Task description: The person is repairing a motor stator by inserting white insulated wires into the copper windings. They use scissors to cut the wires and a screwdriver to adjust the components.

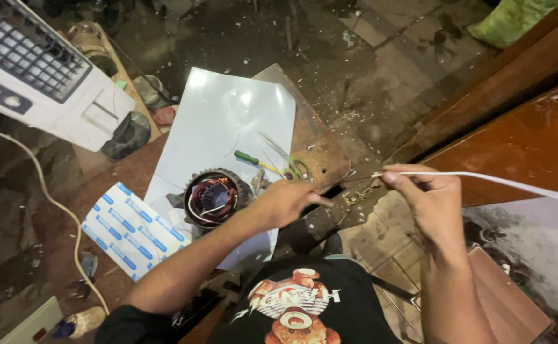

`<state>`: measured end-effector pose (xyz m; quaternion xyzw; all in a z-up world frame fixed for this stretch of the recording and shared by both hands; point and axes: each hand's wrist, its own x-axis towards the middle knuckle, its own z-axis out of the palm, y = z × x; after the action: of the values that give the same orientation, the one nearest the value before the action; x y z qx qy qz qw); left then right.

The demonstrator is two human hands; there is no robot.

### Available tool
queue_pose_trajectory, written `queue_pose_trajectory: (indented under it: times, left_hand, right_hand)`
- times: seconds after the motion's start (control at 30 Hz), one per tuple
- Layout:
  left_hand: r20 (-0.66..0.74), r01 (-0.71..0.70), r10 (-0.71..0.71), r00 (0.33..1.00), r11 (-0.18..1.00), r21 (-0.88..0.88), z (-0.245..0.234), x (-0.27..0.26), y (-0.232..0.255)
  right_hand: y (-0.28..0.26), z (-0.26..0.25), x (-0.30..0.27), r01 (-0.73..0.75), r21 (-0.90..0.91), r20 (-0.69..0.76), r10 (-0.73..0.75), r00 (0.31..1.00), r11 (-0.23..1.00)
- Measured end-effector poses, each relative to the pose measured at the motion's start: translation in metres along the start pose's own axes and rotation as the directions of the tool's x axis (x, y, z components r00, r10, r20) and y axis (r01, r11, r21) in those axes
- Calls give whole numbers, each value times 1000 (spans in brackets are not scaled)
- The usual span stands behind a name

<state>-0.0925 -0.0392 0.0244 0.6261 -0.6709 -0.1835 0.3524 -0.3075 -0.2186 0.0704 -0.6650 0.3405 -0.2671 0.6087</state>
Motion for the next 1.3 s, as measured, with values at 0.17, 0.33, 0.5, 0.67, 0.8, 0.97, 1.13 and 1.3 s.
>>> queue_pose_trajectory:
  times: [0.17, 0.33, 0.5, 0.67, 0.8, 0.97, 1.13, 1.3]
  left_hand:
    - [97, 346, -348, 932, 937, 35, 13, -14, -29]
    - [-126, 59, -47, 991, 994, 93, 13, -37, -47]
    - [38, 397, -449, 893, 823, 406, 10, -64, -78]
    - [-76, 398, -392, 917, 910, 119, -8, -49, -53]
    - [-295, 53, -28, 955, 996, 76, -40, -25, 12]
    - [-149, 86, -54, 987, 972, 217, -2, 80, 95]
    - [-167, -251, 232, 958, 963, -102, 68, 96, 105]
    - [-285, -367, 302, 910, 906, -212, 139, 87, 96]
  right_hand:
    - [27, 47, 10, 53, -83, 157, -39, 987, 995]
    - [50, 70, 29, 112, -92, 212, -90, 973, 989]
    - [64, 83, 36, 115, -153, 223, -79, 972, 981]
    - [94, 143, 37, 98, -100, 331, -60, 942, 990]
    - [118, 146, 40, 42, 245, 459, -154, 875, 969]
    - [105, 182, 44, 102, 144, 620, -170, 766, 984]
    - [73, 182, 28, 377, -209, 588, -192, 786, 902]
    - [72, 177, 12, 492, -262, 549, -291, 783, 830]
